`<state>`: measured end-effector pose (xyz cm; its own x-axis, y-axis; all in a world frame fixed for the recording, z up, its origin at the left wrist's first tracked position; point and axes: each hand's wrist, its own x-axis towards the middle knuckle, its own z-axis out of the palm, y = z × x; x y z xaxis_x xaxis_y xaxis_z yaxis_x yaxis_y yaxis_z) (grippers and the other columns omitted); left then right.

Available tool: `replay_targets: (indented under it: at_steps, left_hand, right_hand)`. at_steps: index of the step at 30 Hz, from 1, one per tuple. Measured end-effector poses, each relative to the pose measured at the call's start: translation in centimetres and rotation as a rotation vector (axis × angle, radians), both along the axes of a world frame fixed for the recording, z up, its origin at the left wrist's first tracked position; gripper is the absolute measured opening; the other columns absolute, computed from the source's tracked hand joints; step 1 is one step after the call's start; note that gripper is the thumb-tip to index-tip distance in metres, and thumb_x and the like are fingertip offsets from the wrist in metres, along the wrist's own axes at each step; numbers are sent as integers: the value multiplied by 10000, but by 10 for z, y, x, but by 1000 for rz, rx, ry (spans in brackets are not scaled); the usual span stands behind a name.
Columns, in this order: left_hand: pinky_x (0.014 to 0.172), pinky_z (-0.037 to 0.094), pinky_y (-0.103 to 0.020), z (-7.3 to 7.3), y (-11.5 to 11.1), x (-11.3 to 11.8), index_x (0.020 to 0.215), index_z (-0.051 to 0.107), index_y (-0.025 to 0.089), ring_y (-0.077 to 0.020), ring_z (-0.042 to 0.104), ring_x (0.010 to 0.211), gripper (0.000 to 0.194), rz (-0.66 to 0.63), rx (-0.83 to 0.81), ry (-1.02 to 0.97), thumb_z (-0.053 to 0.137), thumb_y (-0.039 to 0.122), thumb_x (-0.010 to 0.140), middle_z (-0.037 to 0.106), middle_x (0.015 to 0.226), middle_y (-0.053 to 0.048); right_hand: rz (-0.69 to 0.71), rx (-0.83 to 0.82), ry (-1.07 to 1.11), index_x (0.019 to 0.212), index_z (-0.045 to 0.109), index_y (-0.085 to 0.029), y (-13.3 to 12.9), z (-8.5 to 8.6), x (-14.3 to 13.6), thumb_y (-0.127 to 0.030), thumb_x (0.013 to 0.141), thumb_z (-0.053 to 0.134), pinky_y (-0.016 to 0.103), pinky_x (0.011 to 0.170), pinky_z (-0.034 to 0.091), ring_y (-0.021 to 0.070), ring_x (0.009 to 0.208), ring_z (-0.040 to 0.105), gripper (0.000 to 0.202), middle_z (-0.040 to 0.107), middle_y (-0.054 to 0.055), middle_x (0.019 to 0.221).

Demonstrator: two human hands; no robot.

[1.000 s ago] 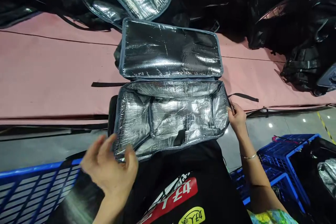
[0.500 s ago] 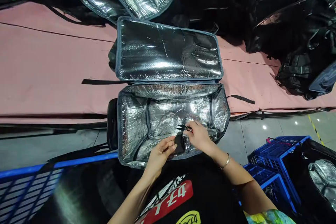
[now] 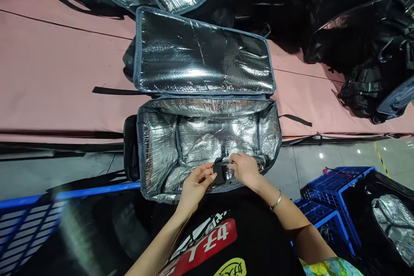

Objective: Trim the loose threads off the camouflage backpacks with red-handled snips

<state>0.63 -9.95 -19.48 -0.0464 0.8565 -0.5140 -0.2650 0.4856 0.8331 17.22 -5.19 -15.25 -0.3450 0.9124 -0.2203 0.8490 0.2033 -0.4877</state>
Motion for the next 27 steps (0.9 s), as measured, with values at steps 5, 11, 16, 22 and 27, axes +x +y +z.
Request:
replay_targets:
  at_steps: [5,11,16,22,27]
  left_hand:
    - [604,408,-241,-2,-3,3,958,552,179,-117,528,624,415,23,27,22,681,323,592,594,739,16]
    - [627,403,-235,-7,-2,1,918,545,181,-105,512,620,320,28,85,10,650,233,620,564,661,32]
    - [586,434,-254,-11,9,-2,930,584,170,-98,528,560,319,-91,32,-105,655,267,635,576,656,21]
    - [476,427,-227,-20,26,-4,798,613,131,-65,472,437,198,-163,-63,-122,692,280,694,535,547,56]
    - [483,449,-214,-24,31,-7,728,568,126,-77,558,516,235,-54,-125,-106,603,349,796,625,661,9]
  right_hand:
    - [-86,5,164,1015,565,-212,0,-8,-6,-219,835,534,299,766,433,200,903,585,183,624,51,967]
    - [-58,-85,138,915,596,-220,0,-24,-23,-279,786,580,339,734,429,243,859,607,143,657,44,886]
    - [-114,-45,180,799,599,-235,3,-40,-19,-292,751,570,310,627,423,224,723,606,79,634,18,777]
    - [-98,-79,391,716,583,-213,-2,-23,-18,-250,768,533,291,622,421,197,662,582,82,615,2,685]
    - [198,-158,510,732,611,-202,-15,14,-12,-265,770,624,265,700,425,170,755,572,74,619,-3,762]
